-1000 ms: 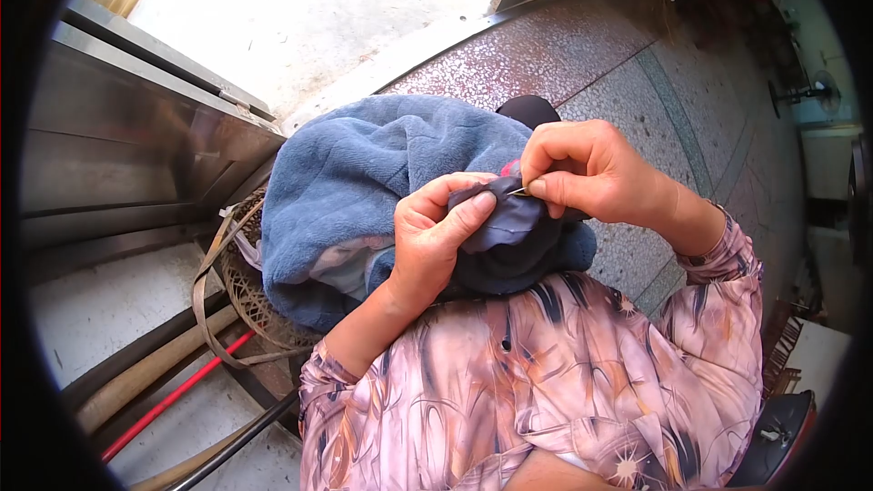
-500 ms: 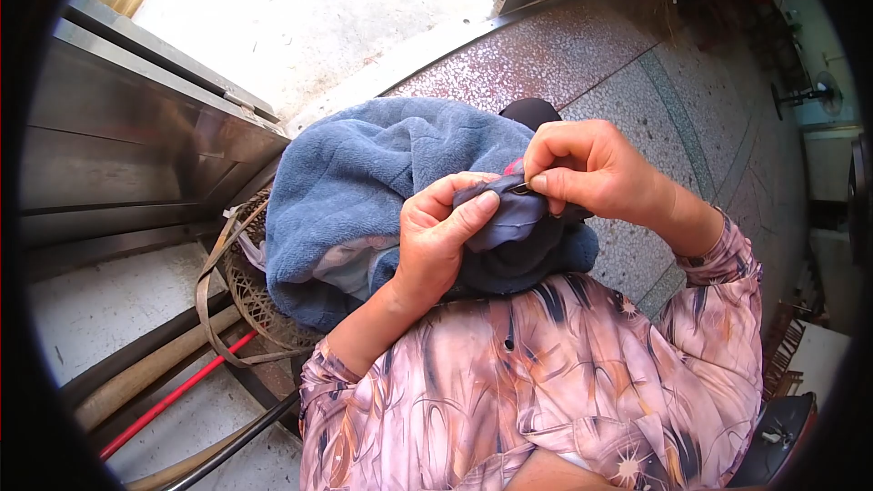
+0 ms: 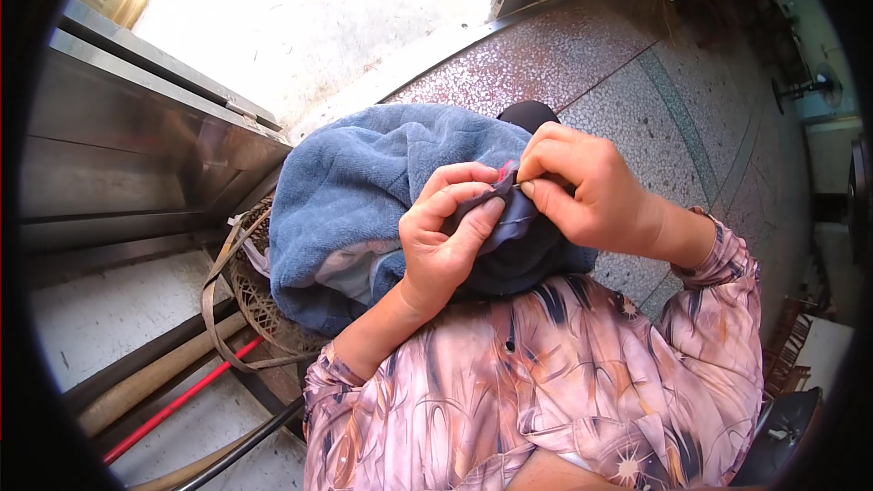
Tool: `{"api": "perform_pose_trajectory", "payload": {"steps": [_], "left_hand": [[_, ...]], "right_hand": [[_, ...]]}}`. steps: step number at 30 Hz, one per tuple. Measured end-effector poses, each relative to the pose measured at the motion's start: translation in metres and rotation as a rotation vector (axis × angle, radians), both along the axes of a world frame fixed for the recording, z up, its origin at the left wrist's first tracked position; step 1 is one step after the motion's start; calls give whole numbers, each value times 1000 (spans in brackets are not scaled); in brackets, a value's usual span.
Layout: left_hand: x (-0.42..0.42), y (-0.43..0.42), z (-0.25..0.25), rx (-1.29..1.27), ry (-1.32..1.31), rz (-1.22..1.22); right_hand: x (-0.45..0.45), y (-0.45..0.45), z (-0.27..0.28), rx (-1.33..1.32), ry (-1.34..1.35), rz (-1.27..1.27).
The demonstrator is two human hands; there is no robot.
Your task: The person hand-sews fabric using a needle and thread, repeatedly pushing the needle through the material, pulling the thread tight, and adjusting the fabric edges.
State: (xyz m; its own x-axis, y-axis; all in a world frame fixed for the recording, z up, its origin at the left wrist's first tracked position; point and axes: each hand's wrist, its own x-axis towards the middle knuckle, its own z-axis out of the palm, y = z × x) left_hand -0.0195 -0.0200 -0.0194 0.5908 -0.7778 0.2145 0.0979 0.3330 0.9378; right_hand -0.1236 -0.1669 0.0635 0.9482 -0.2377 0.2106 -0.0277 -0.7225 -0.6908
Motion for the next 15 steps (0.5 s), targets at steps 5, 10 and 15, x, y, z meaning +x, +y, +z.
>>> {"api": "perform_pose_trajectory", "payload": {"steps": [5,10,15], "left_hand": [[1,1,-4,3,230,-93],[2,1,-4,2,357,-148],[1,2,-3,26,418,-149]], "right_hand": [[-4,-9,4,574,315,-50],[-3,-14,3,720,360,-26],[-3,-14,-1,801,318,-78]]}}
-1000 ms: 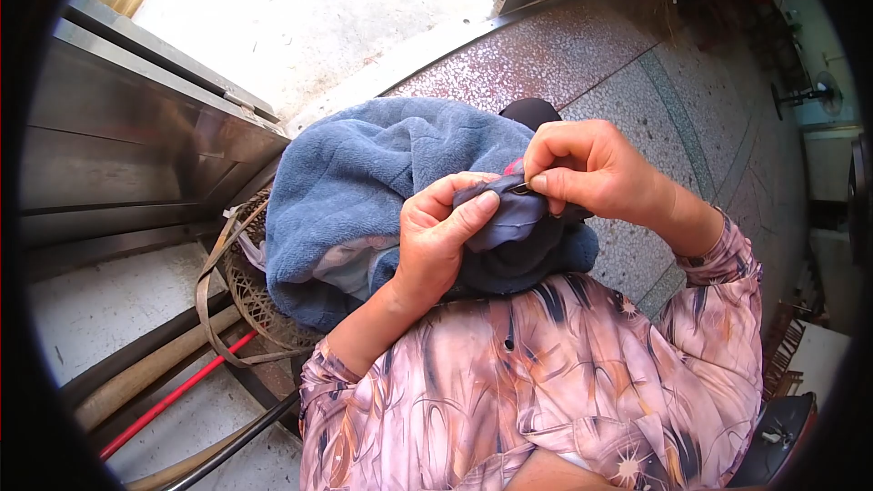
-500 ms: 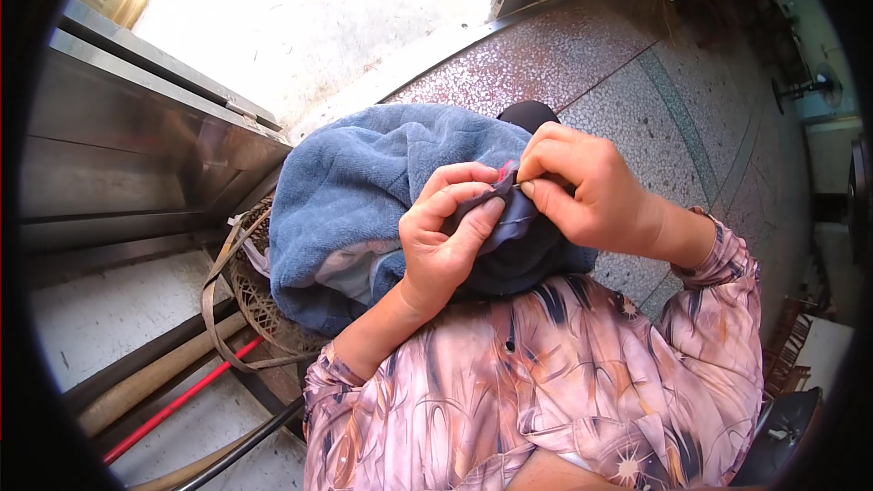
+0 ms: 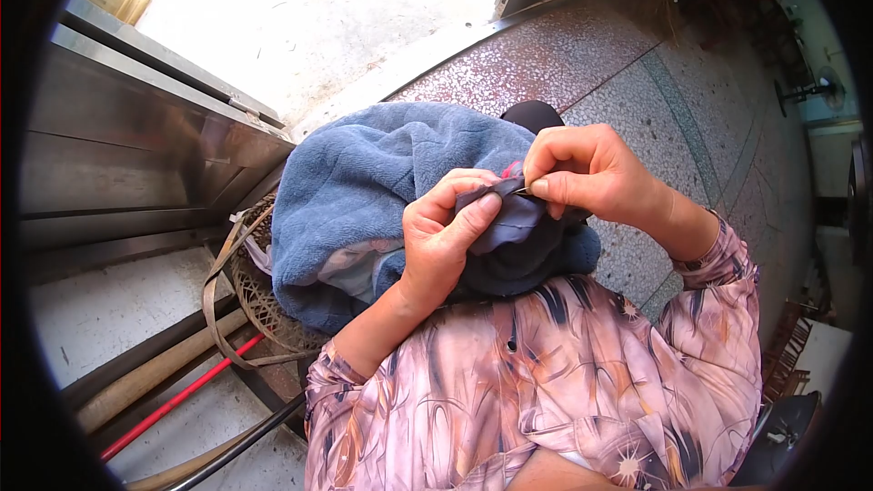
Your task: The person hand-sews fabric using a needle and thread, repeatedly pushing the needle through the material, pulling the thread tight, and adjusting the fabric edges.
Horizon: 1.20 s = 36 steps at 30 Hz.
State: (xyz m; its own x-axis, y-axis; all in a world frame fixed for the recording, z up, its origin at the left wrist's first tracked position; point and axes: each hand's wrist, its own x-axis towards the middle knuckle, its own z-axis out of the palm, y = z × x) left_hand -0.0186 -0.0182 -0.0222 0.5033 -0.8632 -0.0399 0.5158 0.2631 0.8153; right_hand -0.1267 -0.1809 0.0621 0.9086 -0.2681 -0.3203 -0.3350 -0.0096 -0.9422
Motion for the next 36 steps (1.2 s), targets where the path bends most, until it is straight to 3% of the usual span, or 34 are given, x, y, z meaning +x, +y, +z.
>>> {"api": "perform_pose_trajectory", "payload": {"steps": [15,17,18,21,23,26,29,36], "left_hand": [[1,-3,-5,10,33,-94],[0,-4,-7,29,37,-89],[-1,-4,-8,41,40,-72],[-2,-5,-5,47,69,-67],[-2,-4,-3,43,94,-77],[-2,-3,2,31,111,-83],[-2,-1,7,4,272,-79],[0,2,0,-16,372,-143]], "right_hand": [[4,-3,-13,88,-22,110],[8,4,-13,-637,-352,140],[9,9,-5,-892,-340,139],[8,23,7,-1080,-235,206],[8,21,0,-1082,-248,256],[10,21,-3,-916,-370,116],[4,20,10,-1045,-252,129],[3,20,4,-822,-283,207]]}}
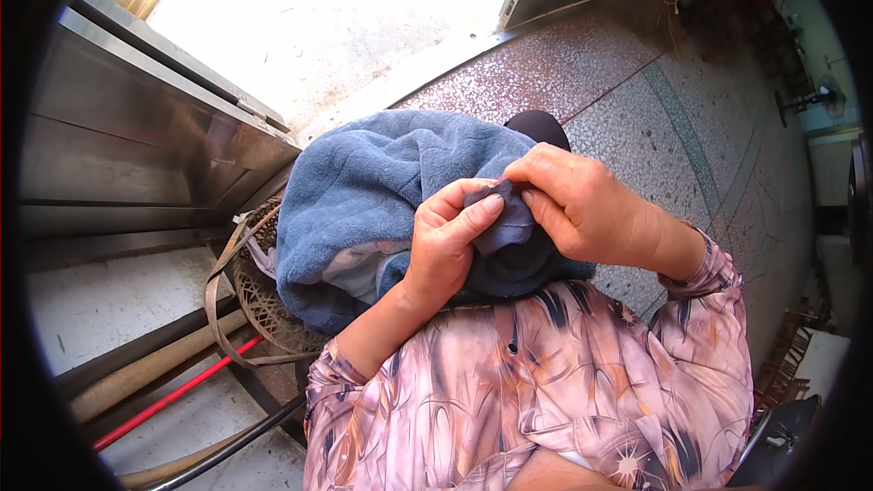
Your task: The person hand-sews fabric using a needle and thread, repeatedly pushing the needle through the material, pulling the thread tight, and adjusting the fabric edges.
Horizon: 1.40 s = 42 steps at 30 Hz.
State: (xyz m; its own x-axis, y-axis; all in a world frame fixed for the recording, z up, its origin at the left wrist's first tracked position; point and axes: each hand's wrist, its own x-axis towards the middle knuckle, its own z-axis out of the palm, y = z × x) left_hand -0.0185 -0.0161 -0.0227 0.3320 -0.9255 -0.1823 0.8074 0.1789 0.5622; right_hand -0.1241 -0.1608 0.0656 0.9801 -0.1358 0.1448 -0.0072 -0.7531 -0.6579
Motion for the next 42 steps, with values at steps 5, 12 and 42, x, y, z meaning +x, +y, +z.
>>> {"api": "perform_pose_trajectory", "payload": {"steps": [5,12,42], "left_hand": [[-3,-1,6,30,-97,23],[-5,-2,1,-8,-224,90],[13,4,3,-65,344,-44]], "right_hand": [[-1,12,8,161,9,-115],[-2,23,13,-370,-184,-49],[-172,-183,95,979,-1119,-329]]}}
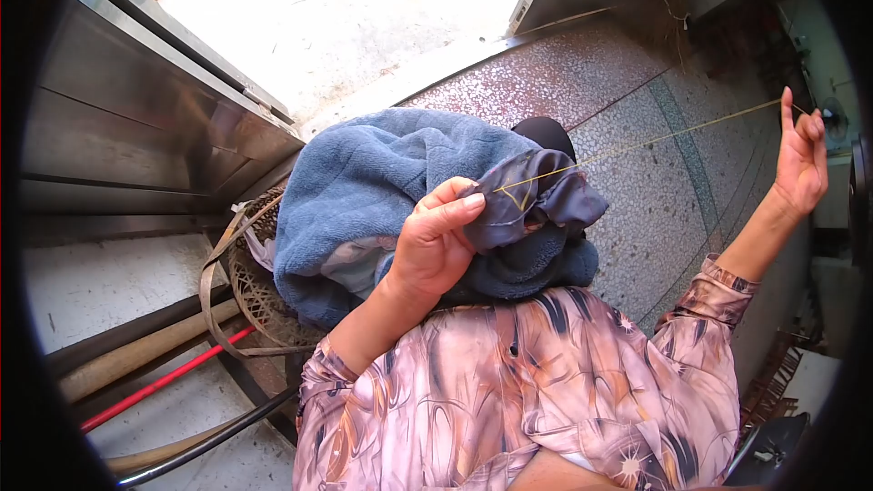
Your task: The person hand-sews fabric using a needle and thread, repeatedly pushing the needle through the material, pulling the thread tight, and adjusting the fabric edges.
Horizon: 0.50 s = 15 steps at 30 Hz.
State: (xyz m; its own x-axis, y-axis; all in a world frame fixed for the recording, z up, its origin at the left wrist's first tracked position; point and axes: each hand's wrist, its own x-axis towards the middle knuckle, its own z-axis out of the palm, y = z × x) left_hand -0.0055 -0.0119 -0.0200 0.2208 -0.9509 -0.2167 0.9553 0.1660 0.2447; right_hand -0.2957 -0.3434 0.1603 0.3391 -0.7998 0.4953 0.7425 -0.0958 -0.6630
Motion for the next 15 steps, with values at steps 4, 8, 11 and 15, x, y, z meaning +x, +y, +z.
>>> {"api": "perform_pose_trajectory", "payload": {"steps": [4,8,11,15], "left_hand": [[0,0,0,-2,-9,19],[-1,0,1,7,-8,37],[-1,1,1,14,-6,49],[-1,3,-1,23,-5,57]], "right_hand": [[-58,-42,-12,-399,164,57],[-91,-78,-23,-209,124,-126],[-90,-85,-25,-276,164,-252],[-91,-94,-26,-330,183,-358]]}}
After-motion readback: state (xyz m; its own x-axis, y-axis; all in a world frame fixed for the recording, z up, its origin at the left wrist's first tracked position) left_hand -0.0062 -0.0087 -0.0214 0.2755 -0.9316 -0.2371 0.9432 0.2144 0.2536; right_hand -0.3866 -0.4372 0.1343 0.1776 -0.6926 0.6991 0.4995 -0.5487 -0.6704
